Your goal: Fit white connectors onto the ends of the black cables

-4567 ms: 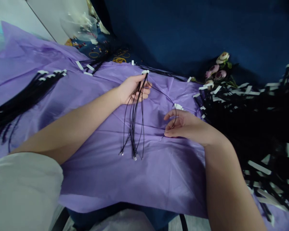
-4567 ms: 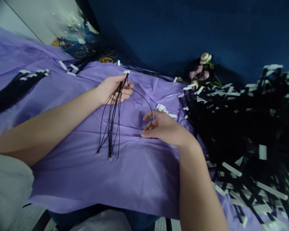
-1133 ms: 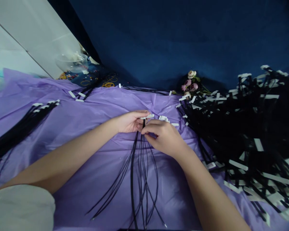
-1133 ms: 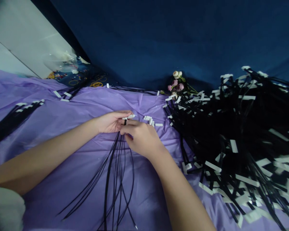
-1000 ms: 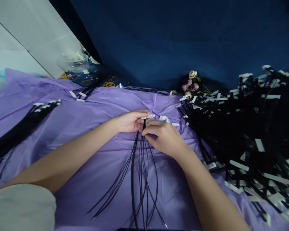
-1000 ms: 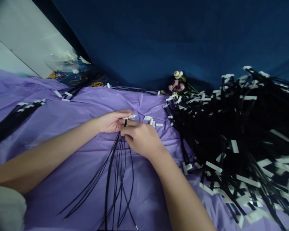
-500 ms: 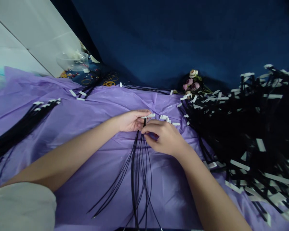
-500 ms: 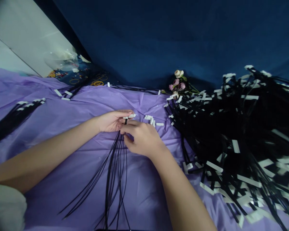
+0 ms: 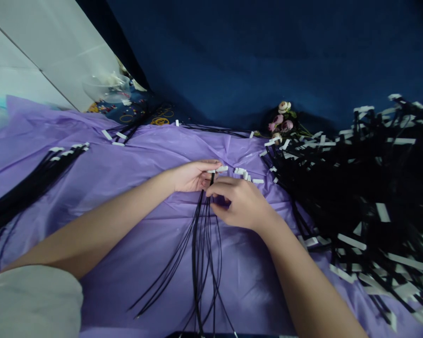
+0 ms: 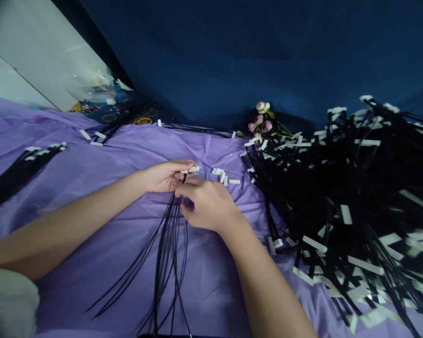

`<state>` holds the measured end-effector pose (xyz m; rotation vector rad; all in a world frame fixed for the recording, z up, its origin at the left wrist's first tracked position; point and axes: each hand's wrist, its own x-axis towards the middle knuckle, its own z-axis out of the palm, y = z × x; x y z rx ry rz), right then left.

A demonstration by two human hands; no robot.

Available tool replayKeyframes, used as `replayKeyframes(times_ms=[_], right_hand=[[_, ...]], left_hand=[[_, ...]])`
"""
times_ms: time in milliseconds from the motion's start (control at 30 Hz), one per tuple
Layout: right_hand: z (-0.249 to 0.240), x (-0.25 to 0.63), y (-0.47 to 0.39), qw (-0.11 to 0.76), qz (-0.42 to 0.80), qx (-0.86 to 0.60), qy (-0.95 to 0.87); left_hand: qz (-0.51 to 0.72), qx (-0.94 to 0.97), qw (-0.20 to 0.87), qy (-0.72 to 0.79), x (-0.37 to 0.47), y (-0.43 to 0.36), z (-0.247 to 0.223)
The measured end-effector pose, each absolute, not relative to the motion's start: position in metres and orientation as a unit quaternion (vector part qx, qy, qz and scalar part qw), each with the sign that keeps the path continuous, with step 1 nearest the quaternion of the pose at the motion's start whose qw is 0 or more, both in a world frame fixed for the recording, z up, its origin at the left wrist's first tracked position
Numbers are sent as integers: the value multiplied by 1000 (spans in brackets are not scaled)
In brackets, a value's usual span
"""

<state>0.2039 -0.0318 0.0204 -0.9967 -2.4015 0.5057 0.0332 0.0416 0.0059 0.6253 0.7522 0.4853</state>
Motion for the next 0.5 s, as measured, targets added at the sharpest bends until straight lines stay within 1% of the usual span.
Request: replayKeyframes(times_ms=[200,500], right_hand=[[21,203,-32,217,161,-339,-901],[18,202,-31,214,116,-334,-911]], left_hand=[[221,281,873,331,32,44,2],[210,279,882,317,32,43,4]])
